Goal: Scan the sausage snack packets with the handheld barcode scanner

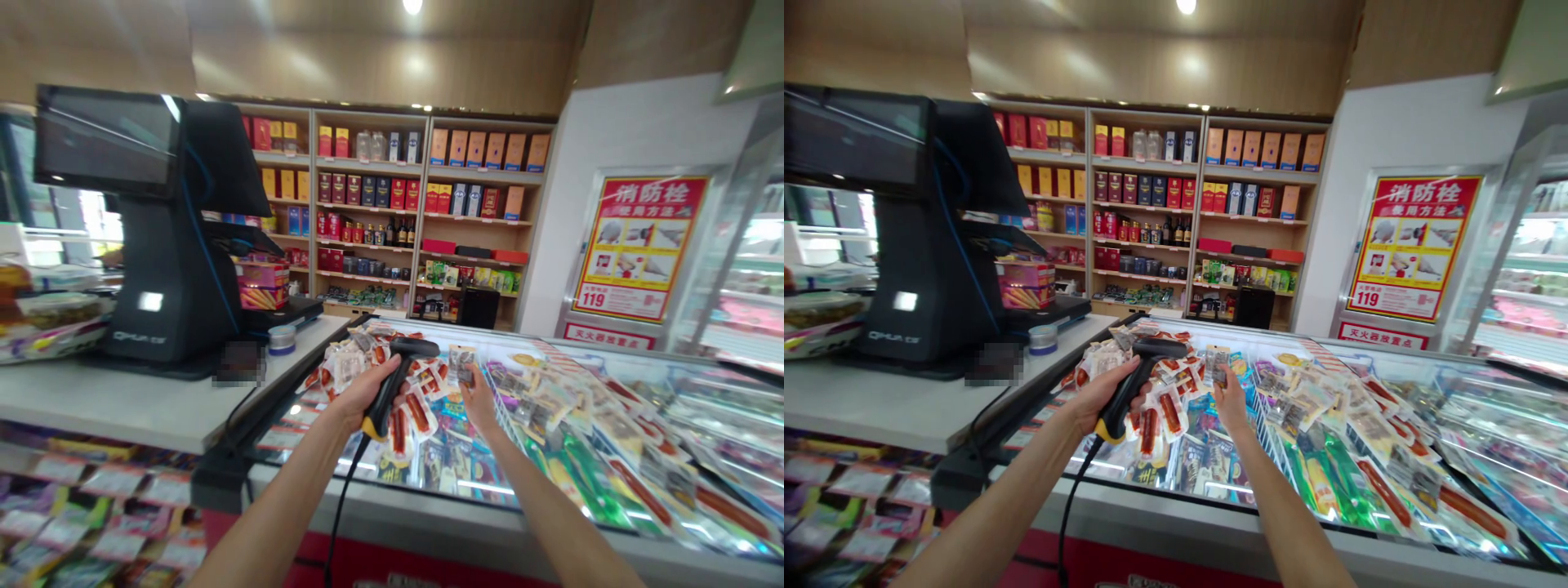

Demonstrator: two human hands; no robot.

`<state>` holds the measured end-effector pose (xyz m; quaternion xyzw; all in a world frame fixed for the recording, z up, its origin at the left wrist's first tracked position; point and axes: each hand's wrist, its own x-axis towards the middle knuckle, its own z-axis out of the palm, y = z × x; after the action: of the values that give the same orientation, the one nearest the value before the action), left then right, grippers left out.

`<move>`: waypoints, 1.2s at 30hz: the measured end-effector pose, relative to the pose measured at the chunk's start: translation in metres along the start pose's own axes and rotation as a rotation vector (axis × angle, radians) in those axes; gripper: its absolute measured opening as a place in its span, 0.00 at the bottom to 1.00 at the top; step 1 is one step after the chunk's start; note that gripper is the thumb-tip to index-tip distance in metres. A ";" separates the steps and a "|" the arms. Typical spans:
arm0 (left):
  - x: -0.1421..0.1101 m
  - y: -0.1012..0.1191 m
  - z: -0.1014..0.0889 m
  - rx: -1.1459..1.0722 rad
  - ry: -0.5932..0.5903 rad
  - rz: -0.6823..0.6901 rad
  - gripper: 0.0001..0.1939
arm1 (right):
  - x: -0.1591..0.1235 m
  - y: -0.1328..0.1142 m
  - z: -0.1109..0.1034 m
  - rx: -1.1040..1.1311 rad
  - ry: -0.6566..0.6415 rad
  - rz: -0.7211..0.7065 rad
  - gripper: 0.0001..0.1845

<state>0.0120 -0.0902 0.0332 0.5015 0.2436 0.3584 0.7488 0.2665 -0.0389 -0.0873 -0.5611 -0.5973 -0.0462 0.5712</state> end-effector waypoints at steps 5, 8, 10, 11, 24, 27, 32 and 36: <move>-0.001 0.005 -0.011 0.010 0.019 0.038 0.16 | 0.008 -0.009 0.008 -0.012 -0.015 -0.037 0.21; -0.005 0.008 -0.022 0.030 0.091 0.066 0.16 | 0.016 -0.023 0.024 -0.021 -0.058 -0.061 0.23; -0.010 0.010 -0.030 0.032 0.142 0.087 0.15 | 0.023 -0.034 0.039 -0.028 -0.091 -0.060 0.23; -0.013 0.011 -0.034 0.029 0.168 0.092 0.15 | 0.026 -0.039 0.047 -0.035 -0.111 -0.057 0.24; -0.022 0.001 -0.049 0.047 0.215 0.065 0.14 | 0.024 -0.037 0.028 -0.574 -0.061 0.053 0.14; -0.015 -0.003 -0.035 0.074 0.188 0.053 0.14 | 0.018 -0.006 -0.027 -0.802 0.052 0.186 0.15; -0.009 -0.007 -0.017 0.121 0.157 0.047 0.15 | 0.016 0.042 -0.082 -0.996 -0.031 0.393 0.16; -0.006 -0.008 -0.015 0.151 0.172 0.049 0.16 | 0.031 0.058 -0.085 -0.996 -0.136 0.432 0.18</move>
<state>-0.0003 -0.0877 0.0196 0.5297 0.3211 0.3989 0.6762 0.3703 -0.0576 -0.0697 -0.8754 -0.4099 -0.1685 0.1932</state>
